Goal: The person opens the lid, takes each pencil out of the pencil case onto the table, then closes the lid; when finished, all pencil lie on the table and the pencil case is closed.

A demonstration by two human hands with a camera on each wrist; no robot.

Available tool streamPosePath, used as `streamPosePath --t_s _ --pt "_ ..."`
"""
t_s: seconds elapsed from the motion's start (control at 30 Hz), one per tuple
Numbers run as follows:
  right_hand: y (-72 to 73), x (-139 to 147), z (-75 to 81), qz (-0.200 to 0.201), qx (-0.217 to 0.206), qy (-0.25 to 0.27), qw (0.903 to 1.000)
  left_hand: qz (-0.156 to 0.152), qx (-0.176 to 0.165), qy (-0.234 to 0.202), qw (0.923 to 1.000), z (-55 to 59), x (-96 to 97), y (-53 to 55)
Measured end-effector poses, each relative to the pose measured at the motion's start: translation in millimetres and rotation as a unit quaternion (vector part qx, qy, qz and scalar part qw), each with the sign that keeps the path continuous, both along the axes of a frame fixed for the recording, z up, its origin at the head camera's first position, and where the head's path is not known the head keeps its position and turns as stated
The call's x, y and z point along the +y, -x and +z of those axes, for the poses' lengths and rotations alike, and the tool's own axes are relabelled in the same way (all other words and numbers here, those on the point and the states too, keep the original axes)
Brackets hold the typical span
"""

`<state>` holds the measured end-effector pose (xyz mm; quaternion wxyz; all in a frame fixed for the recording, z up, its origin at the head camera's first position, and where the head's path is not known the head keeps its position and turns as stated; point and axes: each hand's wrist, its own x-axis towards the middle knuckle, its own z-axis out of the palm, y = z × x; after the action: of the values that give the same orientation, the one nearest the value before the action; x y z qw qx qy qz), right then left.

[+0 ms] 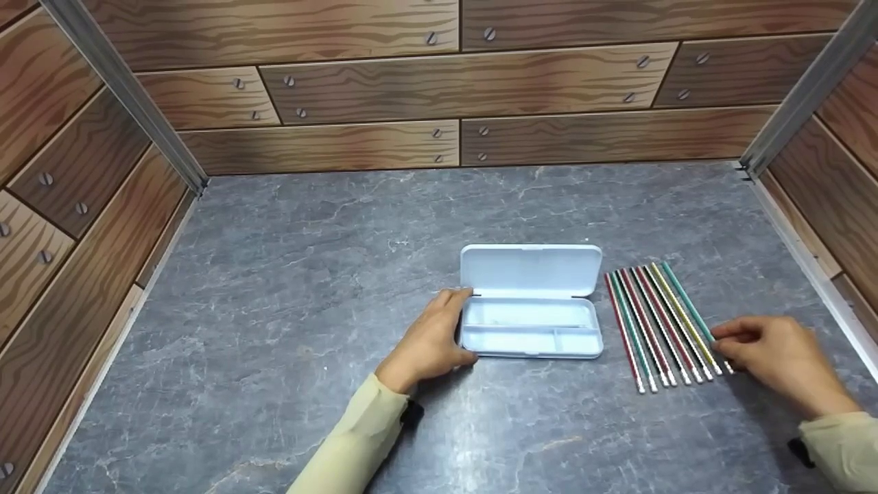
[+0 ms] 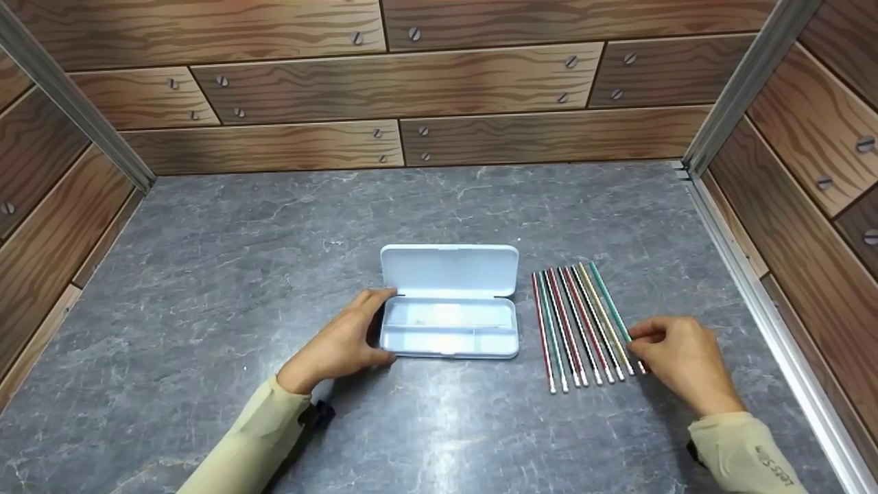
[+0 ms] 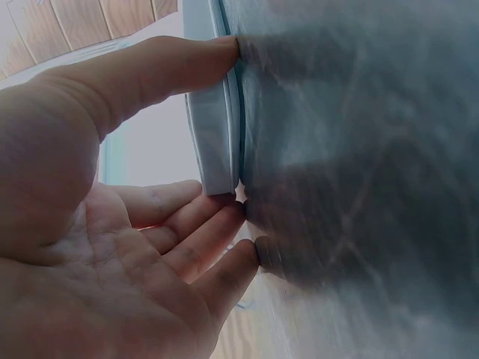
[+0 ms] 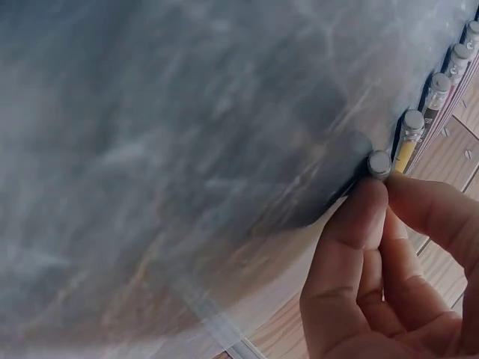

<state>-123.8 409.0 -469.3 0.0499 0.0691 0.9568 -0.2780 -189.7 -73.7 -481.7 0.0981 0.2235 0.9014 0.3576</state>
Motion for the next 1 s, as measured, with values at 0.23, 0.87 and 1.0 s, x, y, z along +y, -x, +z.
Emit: streamPosePath --t_s 0.23,0.87,1.0 --pt "5.3 -7.6 3.8 -0.008 0.053 -0.008 0.9986 0.000 0.001 0.002 1.0000 0.4 -0.2 0.4" --pt "53.0 -141.8 20.6 0.133 0.124 0.129 0.9748 0.007 -0.009 0.004 0.9999 0.0 1.8 1.5" --pt "58.5 -156.8 13.8 0.193 0.135 0.095 0.9674 0.006 -0.006 0.001 1.0000 -1.1 2.0 1.0"
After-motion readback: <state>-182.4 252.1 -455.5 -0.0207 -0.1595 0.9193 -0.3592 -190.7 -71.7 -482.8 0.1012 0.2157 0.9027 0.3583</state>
